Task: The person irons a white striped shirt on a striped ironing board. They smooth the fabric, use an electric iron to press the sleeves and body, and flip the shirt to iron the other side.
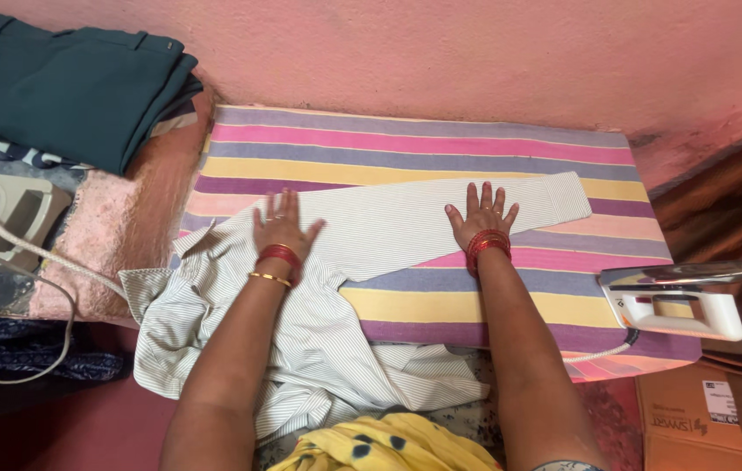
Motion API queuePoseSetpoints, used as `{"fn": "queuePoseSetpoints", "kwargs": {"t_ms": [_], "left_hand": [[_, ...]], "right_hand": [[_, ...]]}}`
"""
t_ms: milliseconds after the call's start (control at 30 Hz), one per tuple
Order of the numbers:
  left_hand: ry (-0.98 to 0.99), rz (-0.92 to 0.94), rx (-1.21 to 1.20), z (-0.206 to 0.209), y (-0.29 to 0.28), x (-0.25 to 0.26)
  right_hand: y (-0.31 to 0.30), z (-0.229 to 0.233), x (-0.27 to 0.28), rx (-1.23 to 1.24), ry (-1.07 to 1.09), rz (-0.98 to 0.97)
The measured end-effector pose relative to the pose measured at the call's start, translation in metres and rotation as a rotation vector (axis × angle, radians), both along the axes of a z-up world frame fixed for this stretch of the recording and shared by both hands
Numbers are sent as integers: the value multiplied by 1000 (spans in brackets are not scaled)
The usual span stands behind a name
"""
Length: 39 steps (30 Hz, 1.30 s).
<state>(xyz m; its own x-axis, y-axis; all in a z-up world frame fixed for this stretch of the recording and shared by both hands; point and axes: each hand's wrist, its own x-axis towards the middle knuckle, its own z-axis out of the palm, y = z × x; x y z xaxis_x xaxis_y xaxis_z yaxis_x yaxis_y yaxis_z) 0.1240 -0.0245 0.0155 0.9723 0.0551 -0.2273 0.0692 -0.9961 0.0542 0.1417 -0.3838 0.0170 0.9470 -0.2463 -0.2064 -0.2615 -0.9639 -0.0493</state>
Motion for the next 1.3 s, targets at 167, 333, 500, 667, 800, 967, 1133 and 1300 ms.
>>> {"fn": "queuePoseSetpoints", "kwargs": {"t_ms": [167, 333, 500, 667, 800, 967, 1133, 1300], "left_hand": [[-87, 16, -6, -15, 23, 1], [-109, 3, -88, -3, 14, -2], [-399, -198, -467, 7, -16, -68], [-319, -521, -444, 5, -16, -118], [-413, -549, -745, 2, 1, -117], [-423, -520, -822, -12, 7, -111], [-479, -595, -898, -15, 5, -101], [-438, -553, -763, -16, 6, -108]], "right_hand": [[1, -3, 0, 2, -23, 0], [0, 1, -3, 40, -65, -5], [2, 2, -5, 42, -63, 1], [1, -2, -5, 52, -80, -3], [-3, -3, -2, 49, -78, -13], [-4, -15, -1, 9, -87, 21], [-9, -19, -17, -32, -34, 62], [-18, -21, -78, 25, 81, 178]]}}
